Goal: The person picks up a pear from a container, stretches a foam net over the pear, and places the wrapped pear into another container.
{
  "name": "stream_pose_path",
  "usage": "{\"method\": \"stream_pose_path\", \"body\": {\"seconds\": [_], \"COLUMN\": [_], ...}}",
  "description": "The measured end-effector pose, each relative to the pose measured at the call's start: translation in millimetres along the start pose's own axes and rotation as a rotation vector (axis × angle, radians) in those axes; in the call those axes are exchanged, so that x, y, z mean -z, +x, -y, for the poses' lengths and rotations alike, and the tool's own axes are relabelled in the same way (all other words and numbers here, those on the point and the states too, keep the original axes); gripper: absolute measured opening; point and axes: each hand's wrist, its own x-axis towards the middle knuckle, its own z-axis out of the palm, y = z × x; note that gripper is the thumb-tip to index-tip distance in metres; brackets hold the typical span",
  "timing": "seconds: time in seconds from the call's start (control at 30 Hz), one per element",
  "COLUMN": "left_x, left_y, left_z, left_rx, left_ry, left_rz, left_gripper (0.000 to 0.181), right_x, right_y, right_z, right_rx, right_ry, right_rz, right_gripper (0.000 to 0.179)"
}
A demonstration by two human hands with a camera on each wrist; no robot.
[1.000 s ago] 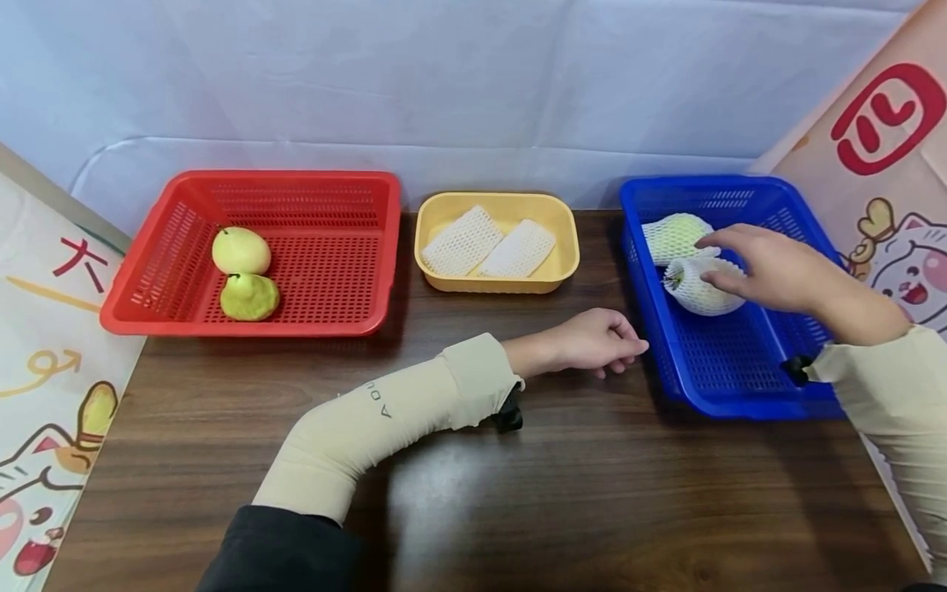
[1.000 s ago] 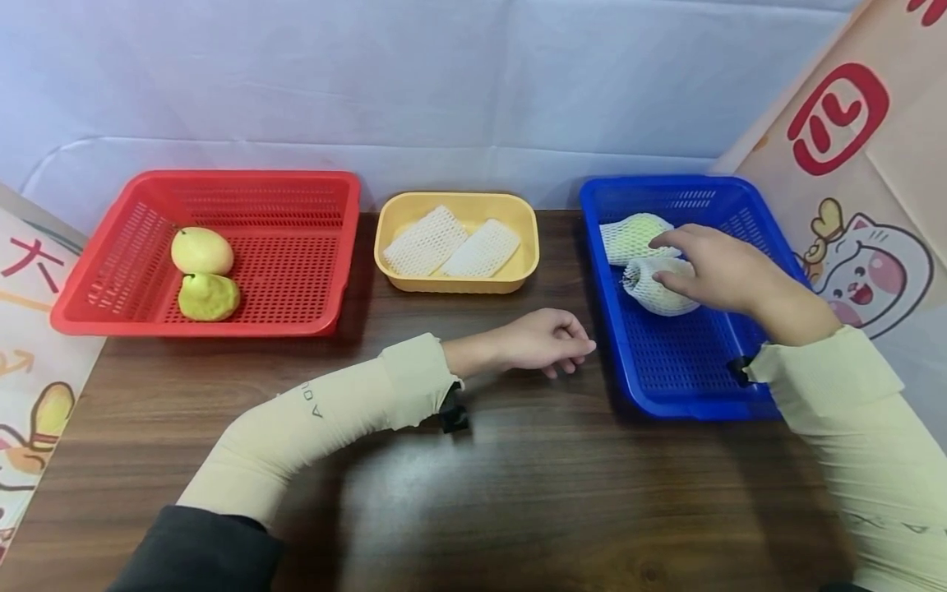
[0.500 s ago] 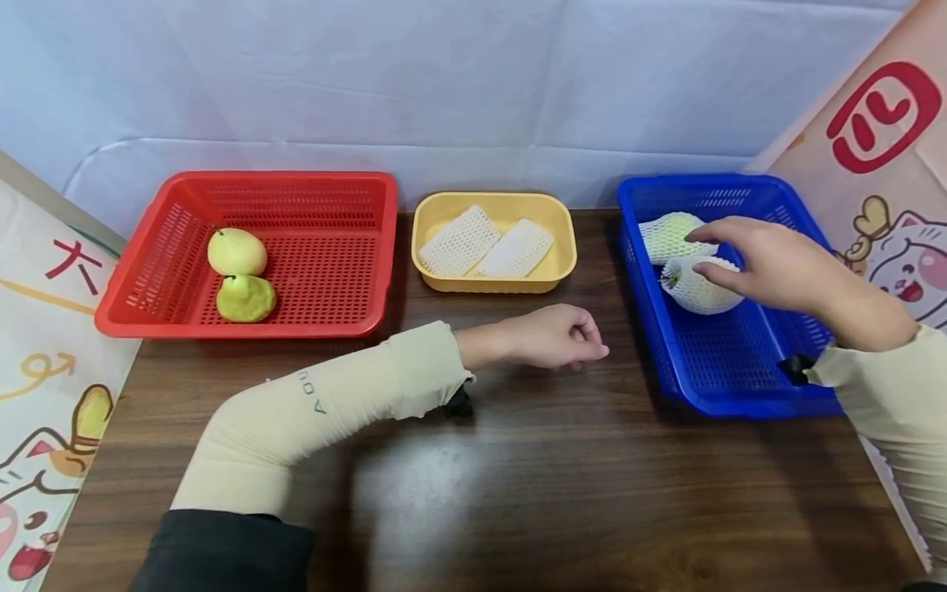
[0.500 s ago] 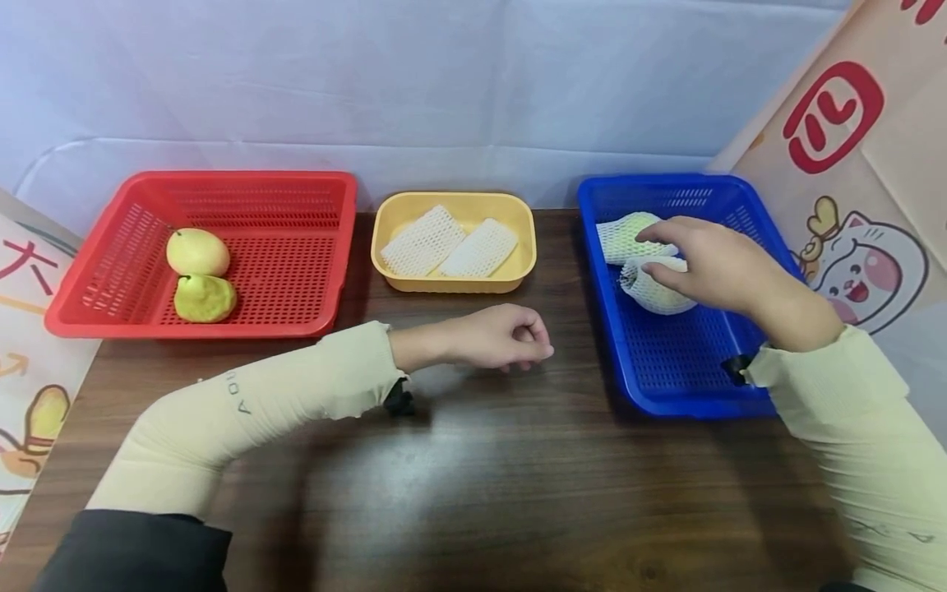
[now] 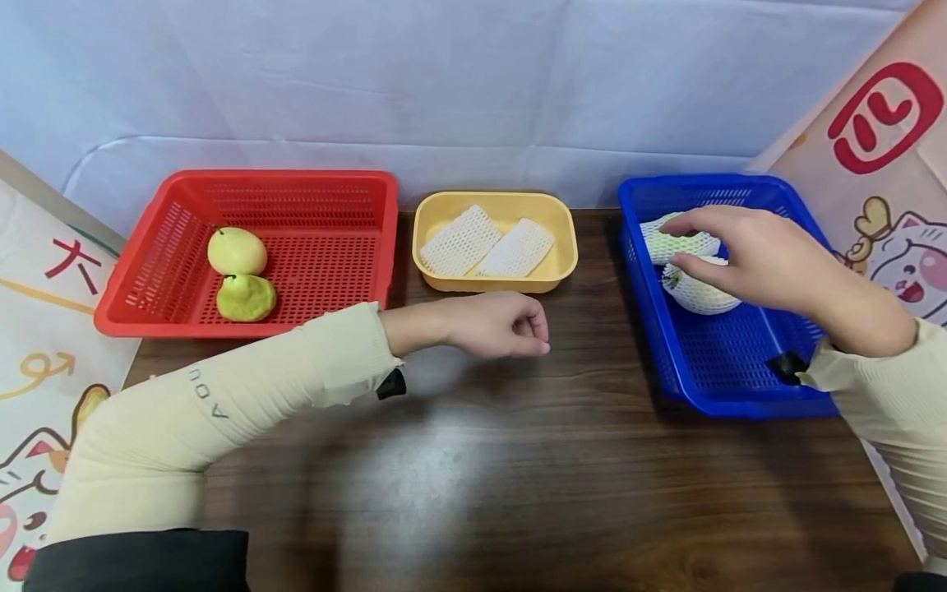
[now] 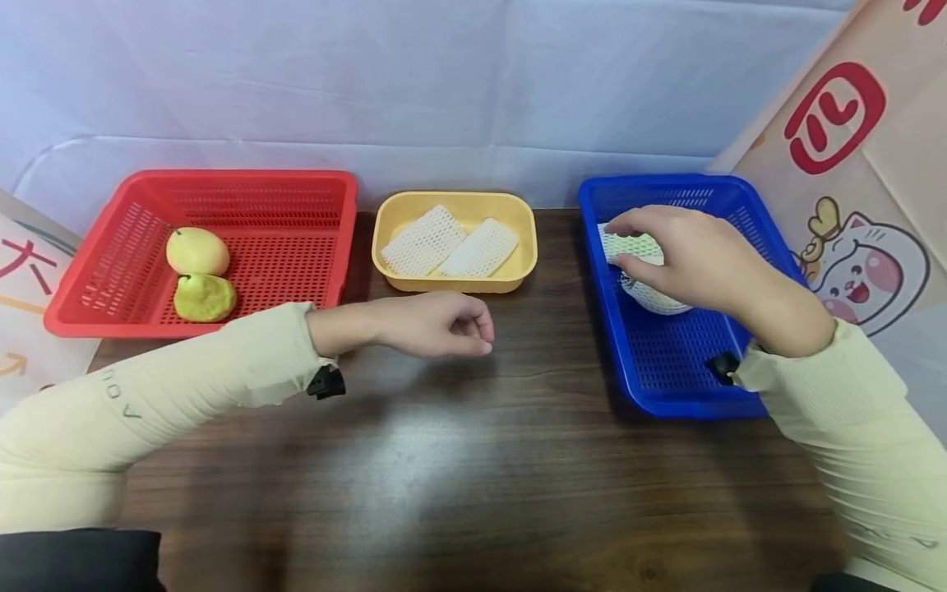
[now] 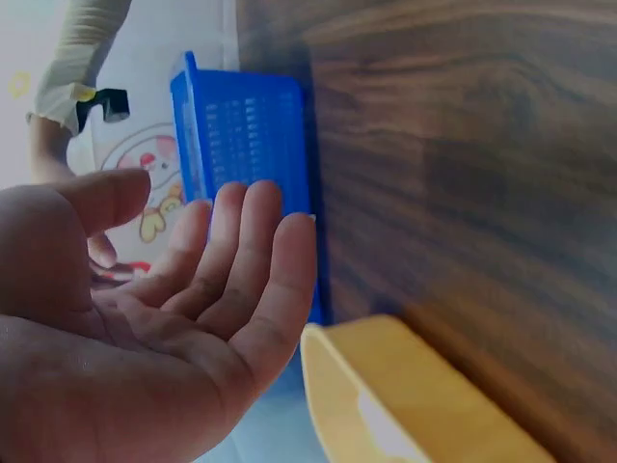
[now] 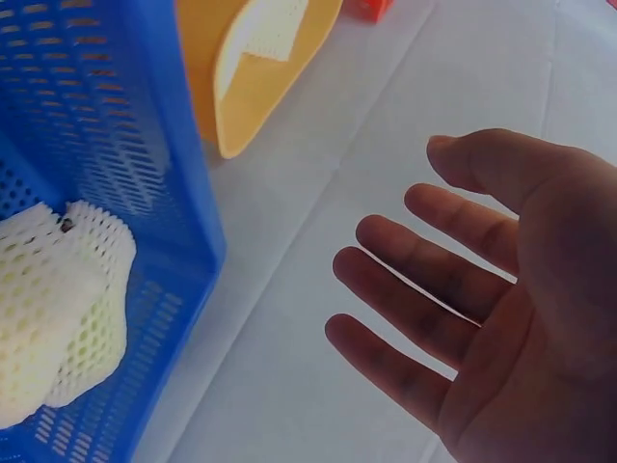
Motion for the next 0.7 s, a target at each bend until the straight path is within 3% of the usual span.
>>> {"method": "stream_pose_path", "body": {"seconds": [0.23, 0.47, 0.7], "left_x": [24.0, 51.3, 81.1], "left_y": [-28.9, -58.8, -99.5], "left_z": [1.8, 8.1, 17.0], "left_rx": [-0.025, 0.009, 0.08], "left_ry": [0.042, 0.027, 0.045], "left_rz": [-0.024, -0.138, -0.288], "left_gripper": [0.018, 0.016, 0.02], "right_x": [3.7, 4.6, 5.3], "right_y": [6.1, 14.4, 27.1], "right_z": [7.1, 16.0, 31.2], "right_rx": [0.002, -0.015, 0.002], "right_ry": [0.0, 0.005, 0.014], "right_rz": [-0.028, -0.013, -0.014], "right_gripper": [0.033, 0.031, 0.028]}}
